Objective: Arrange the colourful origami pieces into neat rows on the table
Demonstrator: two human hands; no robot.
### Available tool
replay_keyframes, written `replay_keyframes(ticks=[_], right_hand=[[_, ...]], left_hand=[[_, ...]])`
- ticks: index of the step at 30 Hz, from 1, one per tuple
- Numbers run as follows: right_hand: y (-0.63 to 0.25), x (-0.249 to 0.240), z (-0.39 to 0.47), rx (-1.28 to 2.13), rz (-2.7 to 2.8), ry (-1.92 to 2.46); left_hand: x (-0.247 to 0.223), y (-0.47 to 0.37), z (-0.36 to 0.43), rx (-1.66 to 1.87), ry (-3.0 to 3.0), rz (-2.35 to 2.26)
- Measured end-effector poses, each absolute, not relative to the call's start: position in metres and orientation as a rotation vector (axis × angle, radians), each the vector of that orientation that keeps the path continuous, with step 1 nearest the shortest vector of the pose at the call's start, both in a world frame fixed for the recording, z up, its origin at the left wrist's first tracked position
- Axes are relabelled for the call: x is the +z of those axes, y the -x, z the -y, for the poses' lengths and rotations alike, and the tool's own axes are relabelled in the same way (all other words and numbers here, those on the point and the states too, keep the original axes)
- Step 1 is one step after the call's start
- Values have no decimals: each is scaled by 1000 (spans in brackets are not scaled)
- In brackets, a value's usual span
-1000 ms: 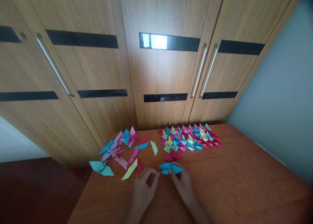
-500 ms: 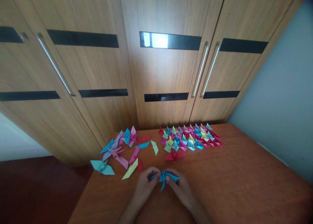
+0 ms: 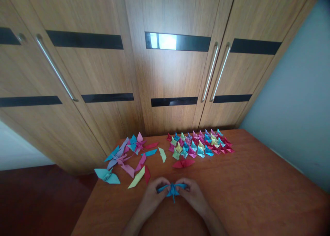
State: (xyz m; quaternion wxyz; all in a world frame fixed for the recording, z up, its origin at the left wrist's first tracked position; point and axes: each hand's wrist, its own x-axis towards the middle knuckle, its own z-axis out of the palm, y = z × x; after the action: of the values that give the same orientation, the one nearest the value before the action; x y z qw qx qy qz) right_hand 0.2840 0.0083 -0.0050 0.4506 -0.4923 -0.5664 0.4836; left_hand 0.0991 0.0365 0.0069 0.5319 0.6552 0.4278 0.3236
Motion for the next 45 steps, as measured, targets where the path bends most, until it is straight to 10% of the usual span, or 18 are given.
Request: replay_keyframes(ticks=[18,45], right_hand=[[-293,-14,-6,1421,1008,1073],[-288,-21,13,93,1695,1670]], left_hand=[[7,-89,-33,825,-1096,-890],[9,-102,-31,910,-1443,-1128]])
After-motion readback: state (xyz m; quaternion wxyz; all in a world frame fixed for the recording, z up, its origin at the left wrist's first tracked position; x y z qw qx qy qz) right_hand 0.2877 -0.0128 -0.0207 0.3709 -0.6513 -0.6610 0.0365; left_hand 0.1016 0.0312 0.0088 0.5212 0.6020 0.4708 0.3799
